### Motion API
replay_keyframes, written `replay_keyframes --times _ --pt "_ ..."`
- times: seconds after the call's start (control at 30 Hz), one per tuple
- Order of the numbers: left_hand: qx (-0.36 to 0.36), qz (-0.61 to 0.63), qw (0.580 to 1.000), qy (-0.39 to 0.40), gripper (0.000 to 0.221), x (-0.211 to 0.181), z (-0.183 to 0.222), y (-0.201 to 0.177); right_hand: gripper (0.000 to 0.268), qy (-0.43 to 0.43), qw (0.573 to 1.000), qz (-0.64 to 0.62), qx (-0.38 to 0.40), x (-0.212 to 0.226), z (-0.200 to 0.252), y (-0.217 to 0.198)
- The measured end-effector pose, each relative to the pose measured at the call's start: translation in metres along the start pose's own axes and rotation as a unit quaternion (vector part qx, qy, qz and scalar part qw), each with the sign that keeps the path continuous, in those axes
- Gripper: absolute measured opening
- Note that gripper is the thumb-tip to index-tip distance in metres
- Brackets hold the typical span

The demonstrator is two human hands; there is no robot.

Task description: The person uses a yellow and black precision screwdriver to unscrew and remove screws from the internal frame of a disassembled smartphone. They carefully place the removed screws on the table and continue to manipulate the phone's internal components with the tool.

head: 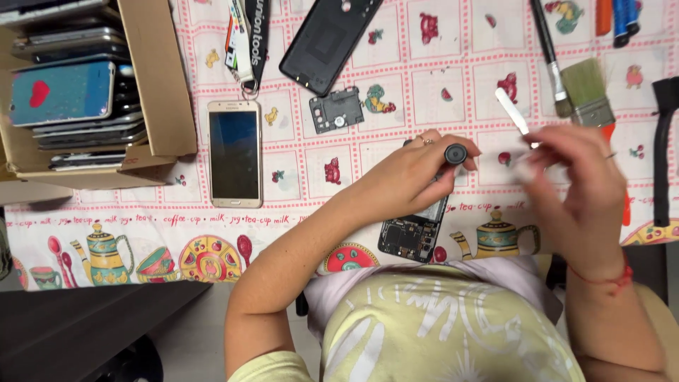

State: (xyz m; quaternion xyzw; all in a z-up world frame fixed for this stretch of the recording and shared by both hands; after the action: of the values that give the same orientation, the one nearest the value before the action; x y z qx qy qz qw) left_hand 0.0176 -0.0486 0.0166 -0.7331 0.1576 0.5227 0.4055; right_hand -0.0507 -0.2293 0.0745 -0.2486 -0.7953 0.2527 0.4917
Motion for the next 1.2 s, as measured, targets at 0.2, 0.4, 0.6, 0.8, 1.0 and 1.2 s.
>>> replay_keyframes --times 0.2,0.4,0.6,0.8,1.0,1.2 --pt "-0.024 -0.043 0.997 0.058 0.031 0.018 0.003 0.013 0.060 -0.233 0.927 0.161 0.245 0.031 -0.030 0.021" --pt "0.005 -0.035 0.999 0.013 0.018 0.013 0.000 0.009 0.038 -0.327 0.844 0.271 0.328 0.042 -0.052 0.028" --pt "-0.018 -0.086 0.996 0.028 0.037 0.023 0.001 -0.002 0.013 -0.366 0.762 0.441 0.302 0.040 -0.058 0.035" --pt "-0.054 -0.152 0.986 0.046 0.042 0.034 0.004 -0.019 0.020 -0.348 0.672 0.519 0.397 0.037 -0.058 0.023" --pt "0.012 -0.160 0.987 -0.001 0.066 0.028 0.005 -0.048 0.038 -0.305 0.675 0.489 0.461 0.012 -0.046 0.009" --pt "-0.013 -0.164 0.986 -0.008 0.064 0.048 0.003 -0.040 0.008 -0.319 0.661 0.540 0.412 0.014 -0.051 0.007"
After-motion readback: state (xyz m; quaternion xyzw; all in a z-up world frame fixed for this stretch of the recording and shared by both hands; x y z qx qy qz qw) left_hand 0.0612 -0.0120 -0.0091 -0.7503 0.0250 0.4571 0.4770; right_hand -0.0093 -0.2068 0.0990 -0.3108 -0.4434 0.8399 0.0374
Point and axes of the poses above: each hand's wrist, its own z-axis away from the middle knuckle, its own y-axis out of the palm, x = y × z, the point moved 5 cm from there along -z, towards the middle knuckle, and after that the axes turned 6 degrees about -y, right-handed, at the moved point
